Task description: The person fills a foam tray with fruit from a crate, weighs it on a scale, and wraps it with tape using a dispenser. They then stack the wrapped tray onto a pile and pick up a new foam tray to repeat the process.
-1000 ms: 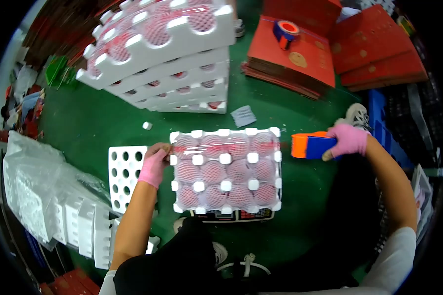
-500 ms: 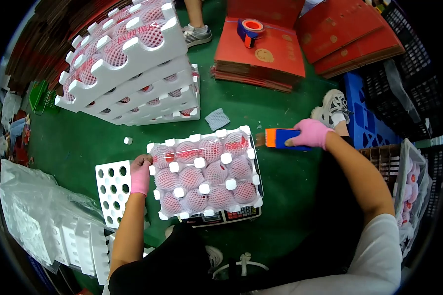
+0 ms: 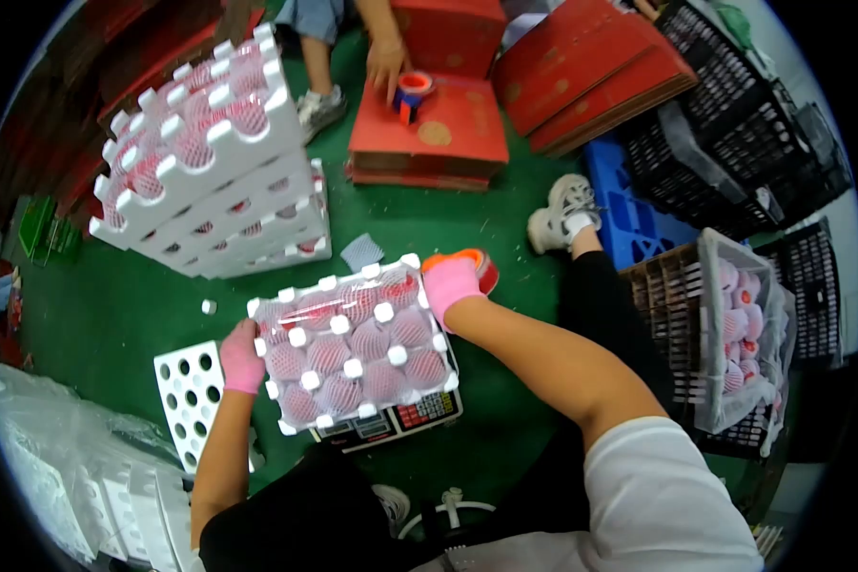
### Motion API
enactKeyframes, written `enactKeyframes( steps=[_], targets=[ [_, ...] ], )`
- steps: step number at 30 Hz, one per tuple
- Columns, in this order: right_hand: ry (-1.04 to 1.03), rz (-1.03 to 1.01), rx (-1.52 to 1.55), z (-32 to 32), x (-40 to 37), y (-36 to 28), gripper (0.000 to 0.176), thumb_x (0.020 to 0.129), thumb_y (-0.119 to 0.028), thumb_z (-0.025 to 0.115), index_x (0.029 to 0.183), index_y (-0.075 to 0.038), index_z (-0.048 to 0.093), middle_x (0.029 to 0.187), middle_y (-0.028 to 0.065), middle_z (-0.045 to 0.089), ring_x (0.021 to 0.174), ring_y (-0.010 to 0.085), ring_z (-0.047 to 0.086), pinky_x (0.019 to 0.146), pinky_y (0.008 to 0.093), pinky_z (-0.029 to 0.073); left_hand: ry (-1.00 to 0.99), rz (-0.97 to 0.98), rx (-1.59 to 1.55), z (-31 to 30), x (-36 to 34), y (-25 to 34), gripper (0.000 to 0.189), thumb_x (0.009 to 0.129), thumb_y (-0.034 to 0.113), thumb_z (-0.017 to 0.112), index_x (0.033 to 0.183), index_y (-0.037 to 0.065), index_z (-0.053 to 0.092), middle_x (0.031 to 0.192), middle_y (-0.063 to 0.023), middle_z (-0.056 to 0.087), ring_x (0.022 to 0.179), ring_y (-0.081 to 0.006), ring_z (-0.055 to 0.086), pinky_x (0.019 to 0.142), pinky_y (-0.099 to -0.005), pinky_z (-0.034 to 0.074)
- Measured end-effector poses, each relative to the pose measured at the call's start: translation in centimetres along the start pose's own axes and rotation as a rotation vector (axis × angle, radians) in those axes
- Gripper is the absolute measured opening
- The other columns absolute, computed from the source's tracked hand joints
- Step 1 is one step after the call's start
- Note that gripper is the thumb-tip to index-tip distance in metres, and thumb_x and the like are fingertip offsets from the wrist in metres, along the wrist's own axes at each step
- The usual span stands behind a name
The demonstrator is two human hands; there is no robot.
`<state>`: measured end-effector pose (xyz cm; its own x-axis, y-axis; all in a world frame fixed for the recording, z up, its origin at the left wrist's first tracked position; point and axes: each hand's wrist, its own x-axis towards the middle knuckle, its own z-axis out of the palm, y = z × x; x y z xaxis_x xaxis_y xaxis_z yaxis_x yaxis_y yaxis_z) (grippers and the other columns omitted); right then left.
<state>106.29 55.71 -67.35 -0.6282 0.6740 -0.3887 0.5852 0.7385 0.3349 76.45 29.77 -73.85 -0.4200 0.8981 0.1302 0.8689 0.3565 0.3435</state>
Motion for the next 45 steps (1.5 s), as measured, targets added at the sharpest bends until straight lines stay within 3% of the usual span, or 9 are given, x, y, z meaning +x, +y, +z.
enactKeyframes(
  steps=[2,6,9,11,15,21,25,33,45],
  targets=[
    [-0.196,0.074,0.107,4.1,-1.0,2.0,0.018,0.083,-0.017,0.067,0.096,-0.014,0.079,0.095,0.0085,0.077,0.089,0.0277,0.075,0.069,0.0432,0.058,-0.019,-0.021,0.038,2.2,-0.8,-1.4,0.037,0.075,-0.003,0.056,0.110,0.005,0.059,0.097,-0.0189,0.065,0.090,-0.0424,0.064,0.074,-0.0523,0.050],
    [-0.110,0.504,0.620,6.8,-6.2,6.4,0.058,0.083,-0.057,0.069,0.107,-0.003,0.074,0.104,0.0202,0.073,0.098,0.0362,0.070,0.088,0.0434,0.055,0.245,-0.485,-0.263,4.4,-4.1,-3.0,0.069,0.098,0.025,0.061,0.155,-0.001,0.033,0.145,-0.0317,0.046,0.127,-0.0463,0.054,0.107,-0.0465,0.045],
    [0.177,0.463,1.290,1.9,-13.6,7.0,0.040,0.078,-0.029,0.085,0.101,0.001,0.071,0.079,0.0078,0.071,0.070,0.0134,0.067,0.067,0.0299,0.054,0.359,-0.888,-0.511,2.5,-7.5,-4.4,0.063,0.101,0.022,0.057,0.154,-0.004,0.033,0.149,-0.0257,0.045,0.128,-0.0377,0.054,0.111,-0.0424,0.041],
    [0.117,0.285,1.507,-1.4,-17.9,6.4,0.037,0.074,-0.020,0.088,0.098,0.000,0.069,0.077,0.0048,0.068,0.070,0.0096,0.064,0.064,0.0264,0.052,0.692,-0.618,-0.380,-0.2,-8.3,-3.5,0.054,0.101,0.019,0.056,0.148,-0.004,0.044,0.141,-0.0212,0.053,0.118,-0.0321,0.059,0.106,-0.0399,0.044],
    [0.053,-0.027,1.484,-3.8,-20.9,4.4,0.048,0.065,-0.021,0.096,0.098,0.000,0.069,0.079,0.0016,0.068,0.072,0.0088,0.063,0.065,0.0276,0.052,0.335,-0.079,-1.011,-13.4,-6.3,8.0,0.036,0.097,0.013,0.057,0.129,-0.004,0.063,0.120,-0.0131,0.065,0.111,-0.0225,0.062,0.102,-0.0349,0.047],
    [0.062,-0.444,1.295,-6.6,-18.3,1.8,0.057,0.058,-0.037,0.097,0.094,-0.001,0.071,0.080,0.0117,0.068,0.074,0.0260,0.066,0.070,0.0348,0.053,-0.443,-0.028,-1.294,-14.2,-3.4,16.2,0.046,0.095,0.014,0.065,0.139,0.002,0.057,0.124,-0.0102,0.064,0.108,-0.0170,0.061,0.096,-0.0324,0.050],
    [0.089,-0.563,1.090,-7.8,-16.5,1.4,0.054,0.057,-0.041,0.096,0.083,-0.003,0.067,0.073,0.0132,0.063,0.071,0.0331,0.063,0.067,0.0381,0.051,-0.619,-0.281,-1.212,-14.2,-3.1,16.7,0.022,0.094,0.011,0.066,0.111,-0.002,0.073,0.096,-0.0065,0.072,0.088,-0.0118,0.064,0.083,-0.0273,0.052],
    [-0.053,-0.488,0.654,-5.6,-11.6,8.6,0.053,0.063,-0.050,0.089,0.079,-0.004,0.067,0.074,0.0173,0.063,0.070,0.0370,0.063,0.065,0.0406,0.051,-0.007,-0.686,-1.147,-8.4,-7.5,6.5,0.020,0.085,0.003,0.062,0.097,-0.004,0.076,0.083,-0.0063,0.071,0.070,-0.0122,0.059,0.067,-0.0252,0.049],
    [-0.153,-0.283,0.547,0.3,-7.1,15.6,0.049,0.072,-0.048,0.081,0.088,-0.004,0.070,0.079,0.0215,0.067,0.077,0.0381,0.067,0.071,0.0435,0.053,-0.026,-0.809,-1.198,-1.7,-7.2,1.8,0.015,0.090,0.005,0.059,0.087,-0.003,0.071,0.074,-0.0017,0.062,0.063,-0.0078,0.053,0.056,-0.0220,0.044]
  ],
)
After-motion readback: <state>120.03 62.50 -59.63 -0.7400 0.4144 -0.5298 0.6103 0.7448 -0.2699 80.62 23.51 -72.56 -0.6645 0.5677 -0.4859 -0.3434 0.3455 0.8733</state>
